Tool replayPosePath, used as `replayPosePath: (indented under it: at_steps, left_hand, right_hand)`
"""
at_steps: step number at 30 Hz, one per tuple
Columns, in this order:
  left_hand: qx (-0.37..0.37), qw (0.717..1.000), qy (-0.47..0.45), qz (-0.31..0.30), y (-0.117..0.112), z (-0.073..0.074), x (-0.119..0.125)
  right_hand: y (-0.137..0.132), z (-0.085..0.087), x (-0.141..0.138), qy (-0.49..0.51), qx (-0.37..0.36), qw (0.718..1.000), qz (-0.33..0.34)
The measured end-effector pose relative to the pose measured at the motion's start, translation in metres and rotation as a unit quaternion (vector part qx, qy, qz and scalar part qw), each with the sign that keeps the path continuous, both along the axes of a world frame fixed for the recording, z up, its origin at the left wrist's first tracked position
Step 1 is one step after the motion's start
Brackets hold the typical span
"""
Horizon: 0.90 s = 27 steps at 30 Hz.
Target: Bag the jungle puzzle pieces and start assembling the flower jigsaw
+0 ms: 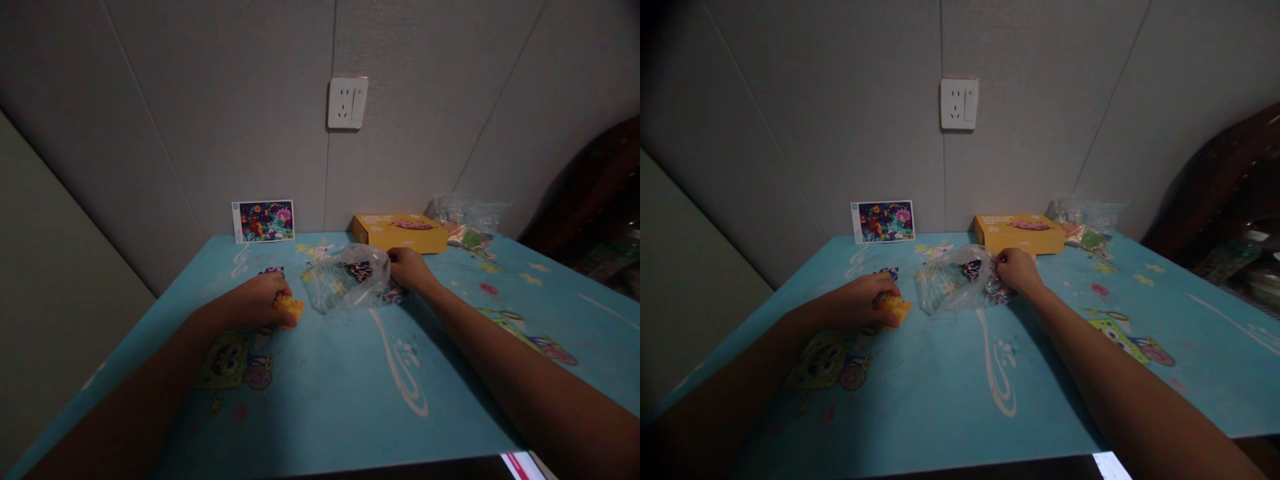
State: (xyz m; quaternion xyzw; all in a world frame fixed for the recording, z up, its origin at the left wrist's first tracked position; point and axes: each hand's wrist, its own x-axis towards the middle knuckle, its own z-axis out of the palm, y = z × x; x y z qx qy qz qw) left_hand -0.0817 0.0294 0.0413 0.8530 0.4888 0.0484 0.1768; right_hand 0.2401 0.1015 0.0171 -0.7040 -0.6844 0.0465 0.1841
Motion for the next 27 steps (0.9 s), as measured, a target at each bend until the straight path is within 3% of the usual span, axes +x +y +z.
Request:
replayPosePath:
  at_steps: [5, 7, 9, 11, 15, 27]
  left_hand:
    - [-0.074, 0.993, -0.066, 0.061, -0.003, -0.006, 0.005]
    - [-0.02, 0.991, -0.114, 0.068, -0.003, -0.009, 0.008]
    - [0.088, 0.981, -0.158, 0.075, 0.0, -0.012, 0.009]
    - [0.142, 0.975, -0.168, 0.036, 0.003, -0.014, 0.007]
    - [0.066, 0.98, -0.133, -0.131, 0.005, -0.014, 0.001]
    - [0.053, 0.986, -0.102, -0.119, 0.001, -0.016, -0.001]
  right_hand:
    - [0.0, -0.001, 0.0, 0.003, 0.002, 1.0, 0.003]
    - [0.0, 0.0, 0.0, 0.002, 0.0, 1.0, 0.003]
    - [-0.001, 0.0, 0.0, 0.001, -0.003, 1.0, 0.001]
    - [-0.001, 0.001, -0.001, 0.001, -0.008, 1.0, 0.0]
    - [-0.001, 0.001, -0.001, -0.005, -0.01, 1.0, 0.0]
    - [-0.003, 0.003, -0.003, 0.003, -0.012, 1.0, -0.001]
